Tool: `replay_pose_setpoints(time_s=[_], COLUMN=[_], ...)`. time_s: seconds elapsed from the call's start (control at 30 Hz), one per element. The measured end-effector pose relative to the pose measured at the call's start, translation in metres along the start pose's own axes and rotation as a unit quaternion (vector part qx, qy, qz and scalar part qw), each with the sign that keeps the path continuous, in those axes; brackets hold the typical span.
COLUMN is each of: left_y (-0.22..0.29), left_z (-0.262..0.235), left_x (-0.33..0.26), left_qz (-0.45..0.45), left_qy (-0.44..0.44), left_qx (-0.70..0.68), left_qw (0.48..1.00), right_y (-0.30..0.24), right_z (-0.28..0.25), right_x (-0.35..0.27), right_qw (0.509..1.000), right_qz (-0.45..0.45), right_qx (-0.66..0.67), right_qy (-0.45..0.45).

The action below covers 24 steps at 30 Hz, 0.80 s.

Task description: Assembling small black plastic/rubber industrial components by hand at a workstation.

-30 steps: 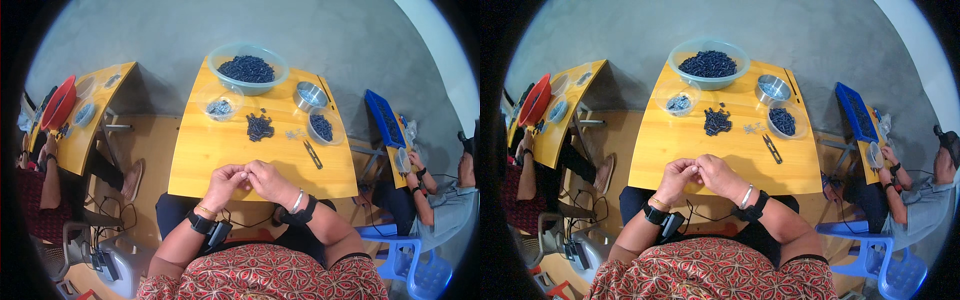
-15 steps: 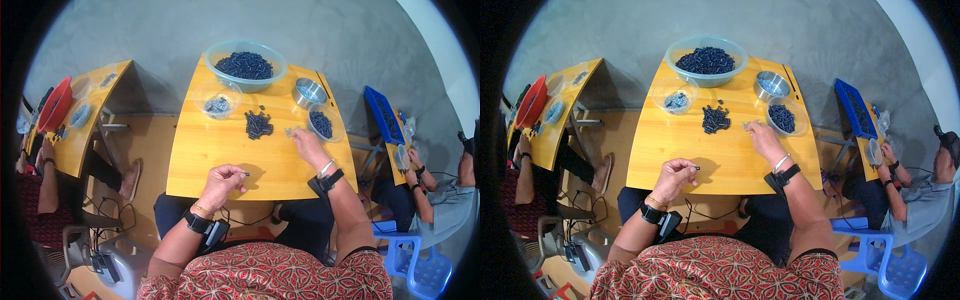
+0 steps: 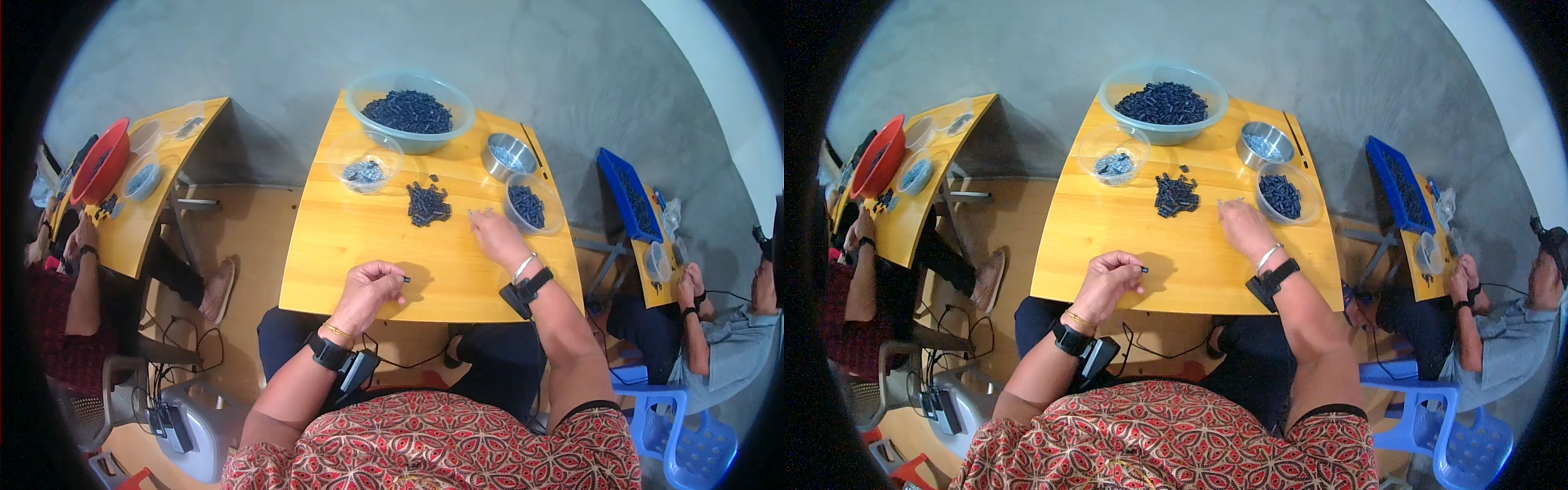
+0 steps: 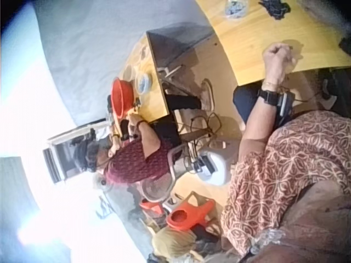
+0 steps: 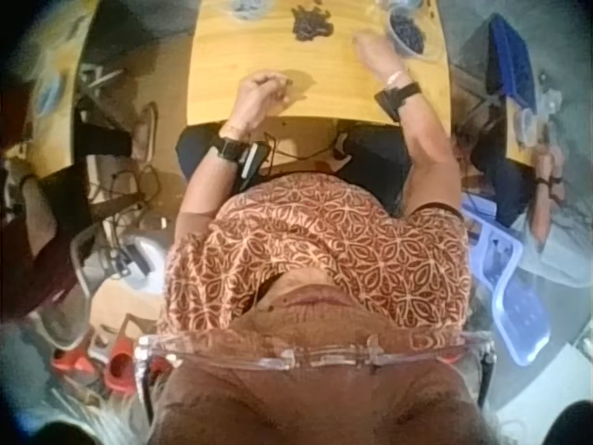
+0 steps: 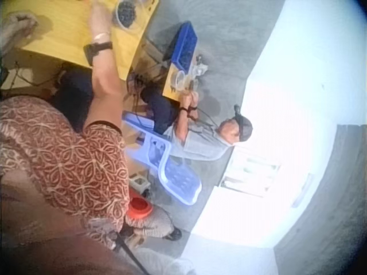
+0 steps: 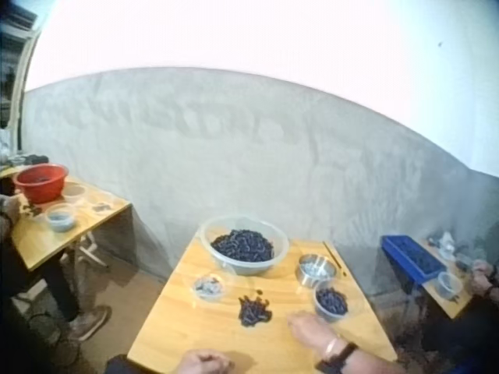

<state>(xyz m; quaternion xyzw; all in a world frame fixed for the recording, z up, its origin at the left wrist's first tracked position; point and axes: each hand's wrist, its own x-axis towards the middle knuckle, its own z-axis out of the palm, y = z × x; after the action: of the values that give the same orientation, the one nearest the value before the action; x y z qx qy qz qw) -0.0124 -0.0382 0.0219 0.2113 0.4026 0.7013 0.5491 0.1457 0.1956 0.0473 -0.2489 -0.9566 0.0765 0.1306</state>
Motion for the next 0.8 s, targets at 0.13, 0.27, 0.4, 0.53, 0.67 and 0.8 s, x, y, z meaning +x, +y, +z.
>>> replay_pose_setpoints(time_s=[0.13,0.27,0.4,0.53,0.67,0.8], left_y=[0.003,0.009,0.018,0.018,0.021,0.023], left_z=[0.003,0.017,0.026,0.03,0.031,0.032], left_x=[-0.006,-0.02,-0.034,-0.047,-0.054,-0.058], left_qz=[-0.013,-0.012,0.007,0.009,-0.005,-0.007], left_qy=[0.007,-0.067,-0.073,-0.094,-0.097,-0.106], left_qx=[-0.036,-0.107,-0.1,-0.137,-0.172,-0.196], left_qw=[0.999,0.992,0.992,0.986,0.98,0.975], right_y=[-0.053,-0.118,-0.15,-0.166,-0.174,-0.182], right_z=[-0.018,-0.055,-0.076,-0.086,-0.087,-0.088], right_x=[-0.023,-0.049,-0.062,-0.068,-0.071,-0.074], right_qw=[0.978,0.953,0.95,0.954,0.957,0.959], right_qz=[0.025,-0.005,-0.069,-0.105,-0.116,-0.123], right_qx=[0.205,0.303,0.305,0.28,0.262,0.25], right_qy=[0.018,0.019,0.016,0.029,0.034,0.053])
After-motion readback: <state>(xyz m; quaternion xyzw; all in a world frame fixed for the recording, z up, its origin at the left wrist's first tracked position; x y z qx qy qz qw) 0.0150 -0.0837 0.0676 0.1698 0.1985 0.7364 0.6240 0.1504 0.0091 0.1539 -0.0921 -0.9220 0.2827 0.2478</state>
